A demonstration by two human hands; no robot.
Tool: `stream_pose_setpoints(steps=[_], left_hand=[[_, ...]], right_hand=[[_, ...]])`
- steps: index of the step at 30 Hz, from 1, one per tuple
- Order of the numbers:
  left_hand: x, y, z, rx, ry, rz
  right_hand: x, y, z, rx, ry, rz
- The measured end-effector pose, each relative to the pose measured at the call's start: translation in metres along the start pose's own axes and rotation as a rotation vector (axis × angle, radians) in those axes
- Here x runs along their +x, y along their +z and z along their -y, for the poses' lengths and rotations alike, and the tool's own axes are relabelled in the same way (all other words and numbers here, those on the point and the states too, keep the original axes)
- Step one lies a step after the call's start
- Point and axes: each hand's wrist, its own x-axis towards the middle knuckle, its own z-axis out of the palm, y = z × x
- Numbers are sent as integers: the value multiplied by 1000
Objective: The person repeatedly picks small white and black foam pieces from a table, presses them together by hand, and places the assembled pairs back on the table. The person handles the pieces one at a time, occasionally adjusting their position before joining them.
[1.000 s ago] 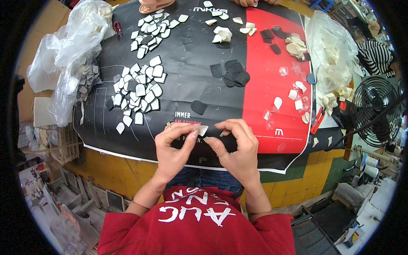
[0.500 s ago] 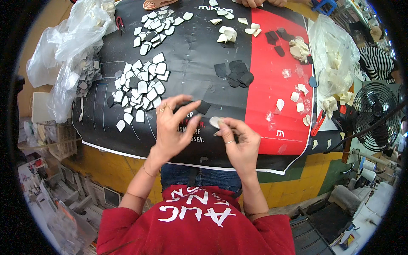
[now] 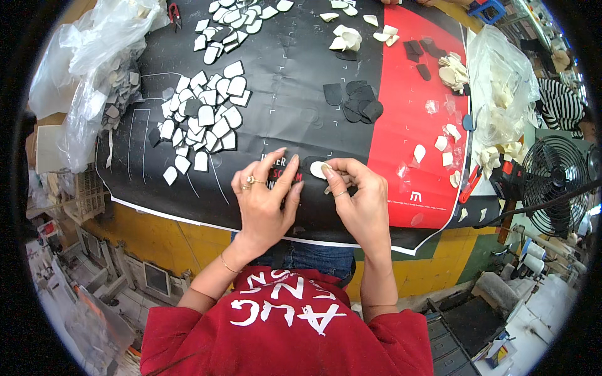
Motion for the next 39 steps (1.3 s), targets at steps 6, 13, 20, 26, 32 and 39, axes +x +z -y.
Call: stream_pose_setpoints(steps=[6, 13, 20, 26, 32, 39], left_hand=[[1, -3, 18, 43, 160, 26], [1, 2, 23, 139, 257, 27], [0, 3, 22, 169, 268, 13], [0, 4, 21, 178, 266, 16], [2, 3, 23, 136, 253, 9], [5, 1, 22, 124, 265, 72]], right_hand=[[10, 5, 12, -137, 35, 47], [14, 8, 13, -169, 77, 40], [15, 9, 12, -162, 111, 42], [15, 11, 13, -158, 99, 20], [15, 12, 16, -164, 97, 18], [15, 11, 16, -182, 54, 30]])
